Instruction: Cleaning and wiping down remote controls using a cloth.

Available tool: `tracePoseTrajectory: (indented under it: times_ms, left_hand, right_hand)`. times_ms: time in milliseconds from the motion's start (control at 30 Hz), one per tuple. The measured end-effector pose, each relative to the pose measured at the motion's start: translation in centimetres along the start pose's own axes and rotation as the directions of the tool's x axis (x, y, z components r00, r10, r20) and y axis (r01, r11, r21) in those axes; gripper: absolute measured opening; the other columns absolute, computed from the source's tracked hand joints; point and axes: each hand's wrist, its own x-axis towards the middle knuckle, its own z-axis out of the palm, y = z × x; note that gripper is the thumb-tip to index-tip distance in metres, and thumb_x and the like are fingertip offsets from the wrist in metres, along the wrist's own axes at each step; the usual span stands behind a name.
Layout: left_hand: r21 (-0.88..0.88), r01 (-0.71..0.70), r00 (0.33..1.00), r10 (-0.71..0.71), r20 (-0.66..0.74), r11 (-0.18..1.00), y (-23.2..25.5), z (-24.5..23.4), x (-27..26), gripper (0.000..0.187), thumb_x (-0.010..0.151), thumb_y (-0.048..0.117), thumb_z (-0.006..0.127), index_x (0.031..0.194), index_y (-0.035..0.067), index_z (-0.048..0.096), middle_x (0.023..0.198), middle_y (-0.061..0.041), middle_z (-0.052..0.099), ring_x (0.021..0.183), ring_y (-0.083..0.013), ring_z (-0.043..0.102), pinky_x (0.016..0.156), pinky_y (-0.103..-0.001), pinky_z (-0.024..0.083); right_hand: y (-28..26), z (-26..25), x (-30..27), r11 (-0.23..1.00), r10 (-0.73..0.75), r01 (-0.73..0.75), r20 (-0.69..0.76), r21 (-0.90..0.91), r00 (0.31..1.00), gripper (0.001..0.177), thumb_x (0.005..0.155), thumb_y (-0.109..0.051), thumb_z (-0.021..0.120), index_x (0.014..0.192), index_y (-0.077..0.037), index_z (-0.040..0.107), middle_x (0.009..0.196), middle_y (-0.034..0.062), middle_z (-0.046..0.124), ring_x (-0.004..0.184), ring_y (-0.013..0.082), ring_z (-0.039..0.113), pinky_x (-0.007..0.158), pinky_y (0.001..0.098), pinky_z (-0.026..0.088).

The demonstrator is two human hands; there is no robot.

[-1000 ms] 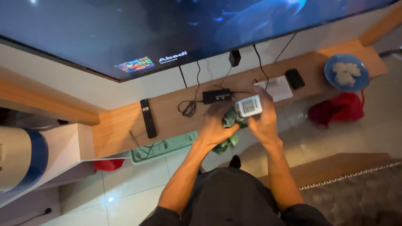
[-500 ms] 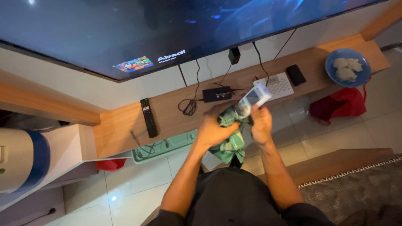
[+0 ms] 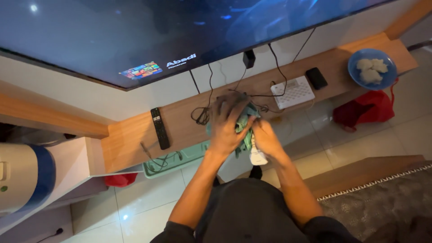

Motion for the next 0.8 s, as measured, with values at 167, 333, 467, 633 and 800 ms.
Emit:
tracePoseTrajectory:
  times_ms: [167,333,467,633,800]
  left_hand:
    - [-0.194,0.208,0.978,-0.207,0.025,0.959,0.8,0.9,-1.0,0.069,0.080,0.034,0.087,0.134,0.008,0.053,0.129,-0.022,0.052,0.120,-0.0410,0.053,0.098,-0.051,0.050]
    - [-0.251,0.213,0.977,-0.207,0.052,0.944,1.4,0.7,-0.8,0.064,0.074,0.024,0.079,0.128,0.003,0.052,0.122,-0.024,0.054,0.111,-0.0435,0.056,0.093,-0.049,0.051]
    - [-0.328,0.197,0.980,-0.188,0.058,0.924,0.9,1.0,-1.1,0.058,0.074,0.012,0.066,0.129,0.002,0.050,0.122,-0.024,0.054,0.110,-0.0443,0.056,0.096,-0.050,0.050]
    - [-0.408,0.285,0.957,-0.284,0.064,0.867,0.9,1.8,-1.3,0.055,0.079,0.011,0.065,0.130,0.002,0.047,0.120,-0.023,0.055,0.109,-0.0419,0.059,0.096,-0.048,0.051]
    - [-0.429,0.410,0.912,-0.370,0.178,0.805,0.7,2.2,-1.9,0.050,0.084,0.014,0.067,0.129,0.004,0.048,0.119,-0.022,0.060,0.108,-0.0417,0.064,0.091,-0.047,0.053]
  right_hand:
    - [-4.2,2.4,-1.6,0.978,0.006,-0.013,0.030,0.210,1.000,0.025,0.106,-0.019,0.045,0.107,-0.001,0.063,0.093,0.0024,0.066,0.078,0.0095,0.063,0.067,0.0264,0.054]
    - [-3.0,1.1,-1.5,0.948,-0.106,0.062,0.126,0.311,0.986,0.029,0.109,-0.017,0.046,0.113,0.005,0.065,0.099,0.0076,0.069,0.083,0.0134,0.066,0.072,0.0285,0.055]
    - [-5.0,1.7,-2.1,0.958,-0.011,-0.007,0.063,0.288,0.998,0.030,0.105,-0.020,0.044,0.117,0.000,0.062,0.104,0.0062,0.070,0.089,0.0118,0.067,0.076,0.0278,0.056]
    - [-6.9,1.7,-2.9,0.889,0.025,-0.089,0.145,0.448,0.989,0.044,0.110,-0.039,0.048,0.122,0.001,0.063,0.102,0.0103,0.068,0.082,0.0153,0.065,0.070,0.0311,0.054]
    - [-10.8,3.2,-4.0,0.980,-0.029,-0.003,0.156,0.201,0.987,0.044,0.096,-0.029,0.068,0.126,0.002,0.060,0.110,0.0071,0.068,0.095,0.0113,0.065,0.080,0.0278,0.055]
